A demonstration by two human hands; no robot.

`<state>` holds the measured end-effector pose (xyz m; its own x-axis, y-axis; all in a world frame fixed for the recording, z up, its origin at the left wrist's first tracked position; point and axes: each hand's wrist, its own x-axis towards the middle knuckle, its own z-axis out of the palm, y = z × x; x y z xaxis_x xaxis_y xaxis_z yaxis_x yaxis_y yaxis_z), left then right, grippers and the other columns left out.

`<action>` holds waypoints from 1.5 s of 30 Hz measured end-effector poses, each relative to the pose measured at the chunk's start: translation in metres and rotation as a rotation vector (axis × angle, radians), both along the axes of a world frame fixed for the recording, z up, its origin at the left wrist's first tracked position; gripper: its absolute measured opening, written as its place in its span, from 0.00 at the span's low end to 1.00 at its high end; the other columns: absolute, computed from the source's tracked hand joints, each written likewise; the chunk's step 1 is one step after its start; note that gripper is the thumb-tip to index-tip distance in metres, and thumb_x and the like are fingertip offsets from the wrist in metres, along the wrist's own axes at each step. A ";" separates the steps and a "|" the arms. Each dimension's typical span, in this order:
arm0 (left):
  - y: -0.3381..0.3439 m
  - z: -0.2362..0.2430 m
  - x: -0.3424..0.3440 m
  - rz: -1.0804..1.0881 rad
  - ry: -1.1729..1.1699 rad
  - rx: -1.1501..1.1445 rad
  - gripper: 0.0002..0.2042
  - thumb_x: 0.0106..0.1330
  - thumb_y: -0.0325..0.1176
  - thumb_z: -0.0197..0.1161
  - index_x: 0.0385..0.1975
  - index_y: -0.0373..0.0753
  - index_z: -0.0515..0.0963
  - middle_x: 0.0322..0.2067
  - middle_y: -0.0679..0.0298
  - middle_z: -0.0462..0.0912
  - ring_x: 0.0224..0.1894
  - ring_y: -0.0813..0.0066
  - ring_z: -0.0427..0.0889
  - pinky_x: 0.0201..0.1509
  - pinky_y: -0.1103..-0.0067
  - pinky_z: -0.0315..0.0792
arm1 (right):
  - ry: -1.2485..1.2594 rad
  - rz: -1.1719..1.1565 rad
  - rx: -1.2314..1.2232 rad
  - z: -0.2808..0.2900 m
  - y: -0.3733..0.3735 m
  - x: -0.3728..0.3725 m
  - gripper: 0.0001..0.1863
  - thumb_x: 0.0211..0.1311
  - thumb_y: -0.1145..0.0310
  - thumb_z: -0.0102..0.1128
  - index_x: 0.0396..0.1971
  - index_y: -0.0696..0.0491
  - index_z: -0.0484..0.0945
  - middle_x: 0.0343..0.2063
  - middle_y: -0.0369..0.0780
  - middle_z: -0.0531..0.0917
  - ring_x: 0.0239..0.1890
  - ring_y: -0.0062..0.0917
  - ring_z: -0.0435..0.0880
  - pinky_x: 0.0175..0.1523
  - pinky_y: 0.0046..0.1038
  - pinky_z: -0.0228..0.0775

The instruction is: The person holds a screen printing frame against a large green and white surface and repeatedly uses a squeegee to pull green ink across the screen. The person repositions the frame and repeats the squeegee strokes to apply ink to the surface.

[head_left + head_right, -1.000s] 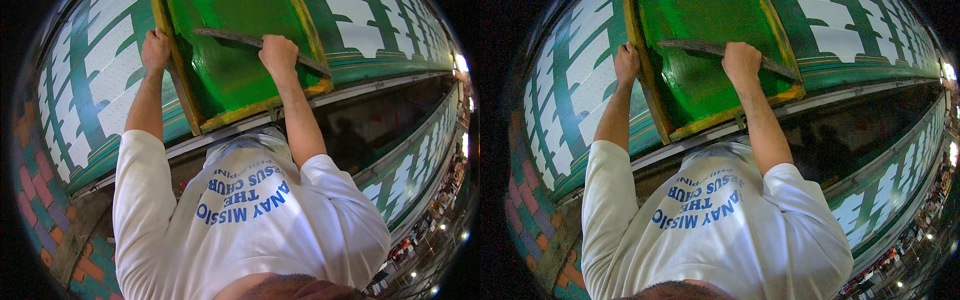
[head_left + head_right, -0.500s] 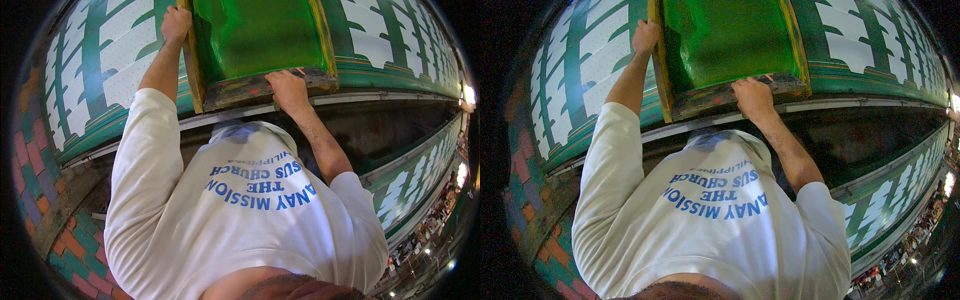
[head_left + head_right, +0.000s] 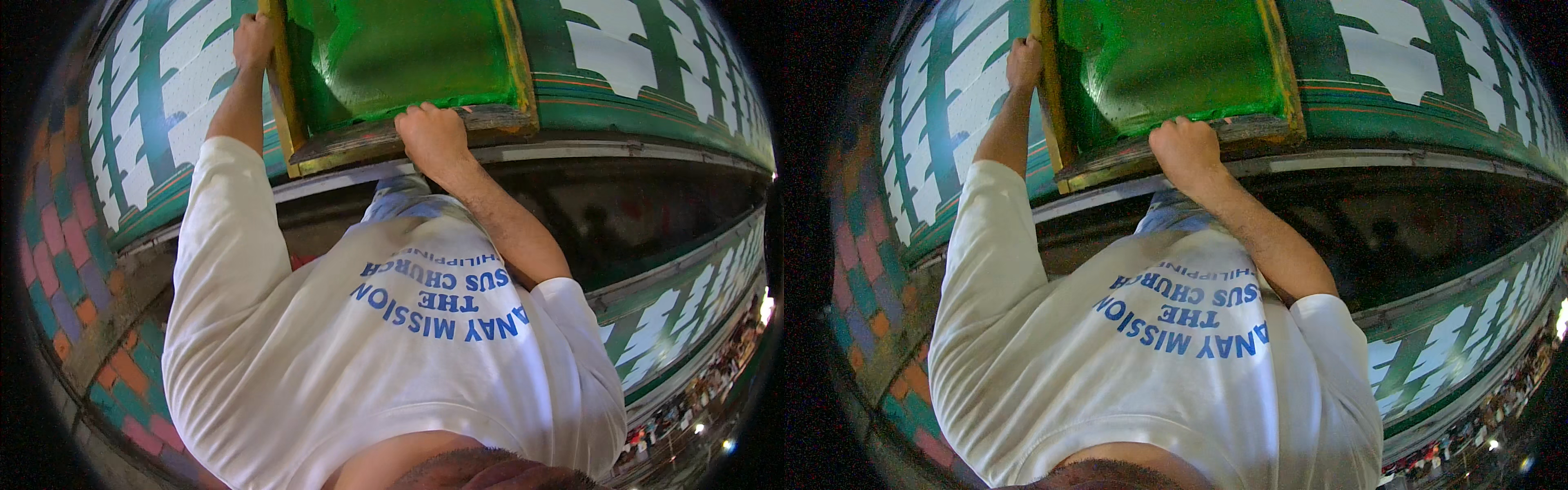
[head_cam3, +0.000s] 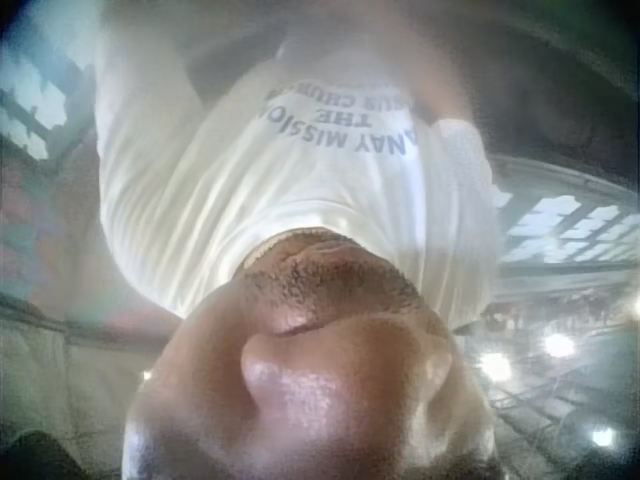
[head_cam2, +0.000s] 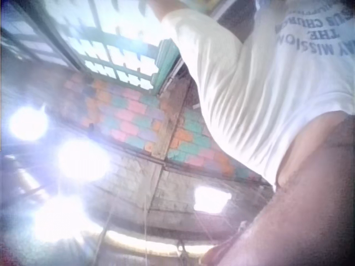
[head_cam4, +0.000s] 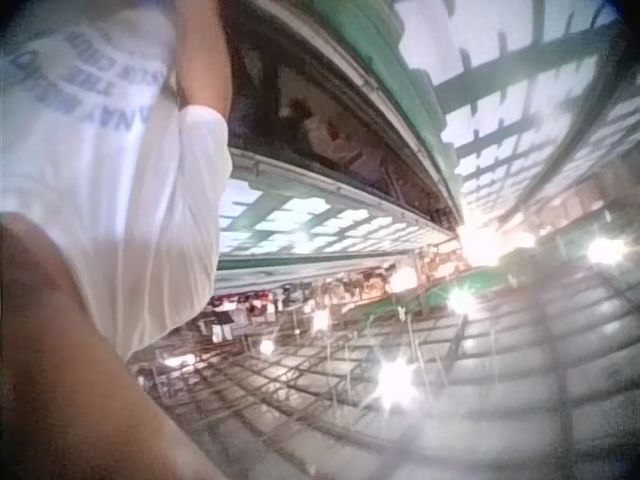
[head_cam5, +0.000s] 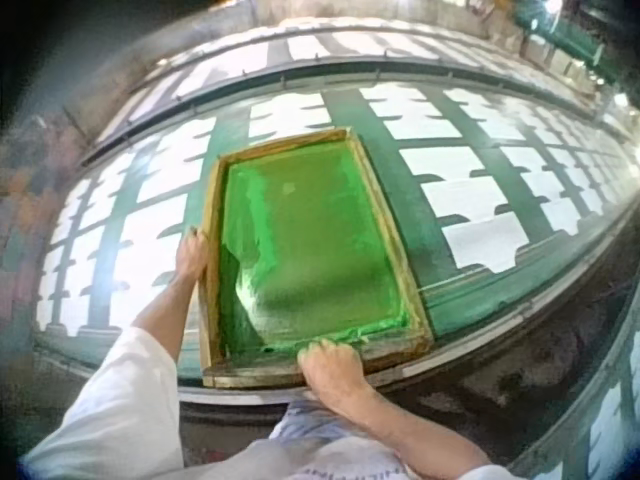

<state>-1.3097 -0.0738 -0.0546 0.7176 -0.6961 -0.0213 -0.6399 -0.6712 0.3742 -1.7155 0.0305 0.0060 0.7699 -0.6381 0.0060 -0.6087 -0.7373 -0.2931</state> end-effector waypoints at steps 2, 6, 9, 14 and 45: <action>-0.001 -0.004 0.006 -0.023 -0.025 -0.009 0.28 0.77 0.55 0.44 0.62 0.38 0.74 0.57 0.44 0.82 0.60 0.43 0.80 0.62 0.53 0.71 | 0.013 0.008 0.055 0.001 0.008 -0.003 0.07 0.52 0.71 0.67 0.32 0.55 0.86 0.34 0.44 0.87 0.44 0.36 0.88 0.41 0.42 0.83; 0.000 -0.006 0.012 -0.054 -0.041 -0.021 0.29 0.76 0.55 0.45 0.63 0.37 0.73 0.57 0.44 0.81 0.60 0.41 0.80 0.63 0.53 0.71 | -0.056 0.096 0.414 0.015 0.008 -0.027 0.19 0.58 0.67 0.70 0.47 0.60 0.83 0.48 0.46 0.86 0.56 0.40 0.84 0.57 0.42 0.79; 0.001 -0.006 0.010 -0.029 -0.038 -0.027 0.28 0.76 0.54 0.46 0.63 0.38 0.74 0.57 0.43 0.82 0.60 0.40 0.79 0.63 0.53 0.71 | -0.244 -0.026 0.648 0.021 -0.020 -0.065 0.26 0.61 0.62 0.71 0.56 0.60 0.81 0.54 0.50 0.84 0.60 0.43 0.81 0.65 0.40 0.73; 0.002 -0.005 0.010 -0.044 -0.054 -0.058 0.26 0.76 0.53 0.48 0.62 0.40 0.76 0.56 0.44 0.83 0.60 0.40 0.80 0.64 0.55 0.72 | -0.160 -0.547 0.207 -0.006 -0.108 -0.143 0.30 0.64 0.57 0.71 0.60 0.60 0.78 0.60 0.52 0.81 0.64 0.44 0.79 0.68 0.38 0.70; -0.127 0.023 -0.195 -0.067 0.261 -0.306 0.23 0.75 0.49 0.61 0.56 0.35 0.81 0.49 0.52 0.88 0.51 0.62 0.86 0.58 0.71 0.76 | -0.352 -0.481 0.287 -0.013 -0.288 -0.384 0.27 0.48 0.63 0.74 0.47 0.63 0.85 0.41 0.49 0.86 0.40 0.41 0.87 0.47 0.38 0.80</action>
<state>-1.5045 -0.2009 -0.0320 0.6681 -0.7438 0.0190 -0.5358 -0.4632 0.7059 -2.1000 -0.2574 -0.0074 0.3820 -0.9240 -0.0168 -0.6826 -0.2698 -0.6792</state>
